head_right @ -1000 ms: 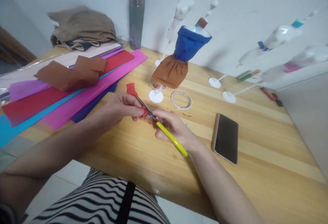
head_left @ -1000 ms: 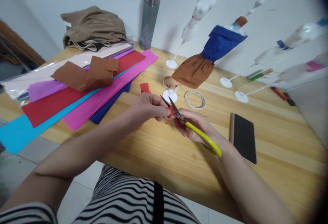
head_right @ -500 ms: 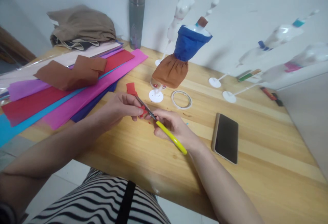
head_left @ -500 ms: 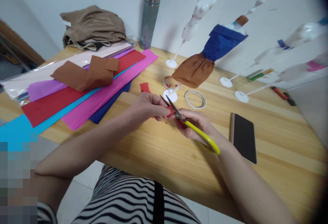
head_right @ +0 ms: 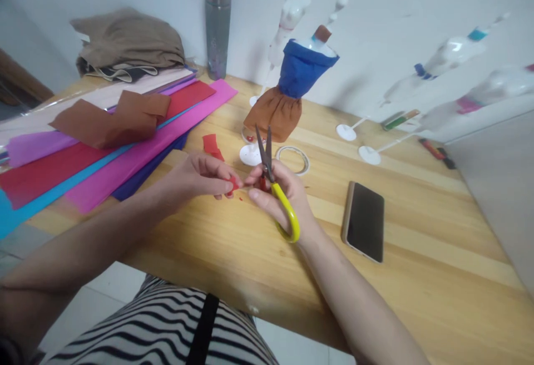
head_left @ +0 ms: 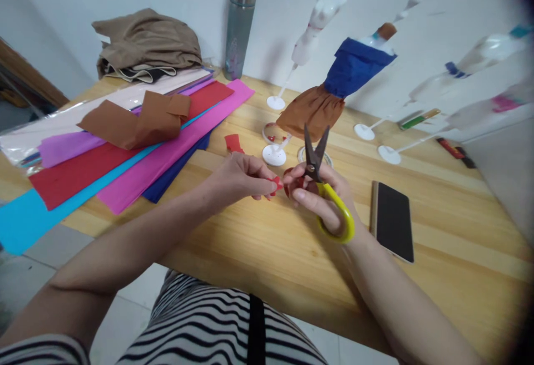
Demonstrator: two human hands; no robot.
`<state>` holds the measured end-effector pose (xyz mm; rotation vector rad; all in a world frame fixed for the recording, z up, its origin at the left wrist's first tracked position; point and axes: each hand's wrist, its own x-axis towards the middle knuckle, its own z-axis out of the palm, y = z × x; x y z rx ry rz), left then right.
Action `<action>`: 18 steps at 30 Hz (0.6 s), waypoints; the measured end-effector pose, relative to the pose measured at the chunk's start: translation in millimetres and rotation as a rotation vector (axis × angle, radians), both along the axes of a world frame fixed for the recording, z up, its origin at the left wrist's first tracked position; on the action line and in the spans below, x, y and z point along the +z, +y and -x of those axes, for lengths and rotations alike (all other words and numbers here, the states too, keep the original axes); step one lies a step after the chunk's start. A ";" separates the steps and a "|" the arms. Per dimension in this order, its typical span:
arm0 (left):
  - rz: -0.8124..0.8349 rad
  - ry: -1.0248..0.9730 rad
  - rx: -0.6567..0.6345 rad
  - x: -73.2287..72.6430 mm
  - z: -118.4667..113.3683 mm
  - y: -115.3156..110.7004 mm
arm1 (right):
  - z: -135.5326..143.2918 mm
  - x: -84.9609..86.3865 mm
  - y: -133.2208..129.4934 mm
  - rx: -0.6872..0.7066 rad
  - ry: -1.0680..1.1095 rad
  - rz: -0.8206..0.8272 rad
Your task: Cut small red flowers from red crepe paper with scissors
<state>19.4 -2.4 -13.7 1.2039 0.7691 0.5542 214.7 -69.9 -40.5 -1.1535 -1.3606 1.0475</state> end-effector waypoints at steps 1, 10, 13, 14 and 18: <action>-0.040 0.016 -0.012 0.0 -0.5 -0.7 | 2.6 0.5 -1.2 -0.039 0.003 -0.008; -0.701 0.145 -0.039 -15.2 -2.7 -5.4 | 14.7 8.2 -8.6 -0.090 -0.021 -0.009; -0.797 0.151 -0.064 -19.4 -3.2 -5.8 | 17.1 8.9 -8.9 -0.081 -0.058 -0.026; -0.803 0.160 -0.067 -19.6 -3.6 -6.2 | 17.9 8.6 -8.9 -0.077 -0.061 -0.023; -0.774 0.205 -0.088 -15.0 -5.2 -8.4 | 19.2 6.3 -8.7 -0.049 -0.016 0.026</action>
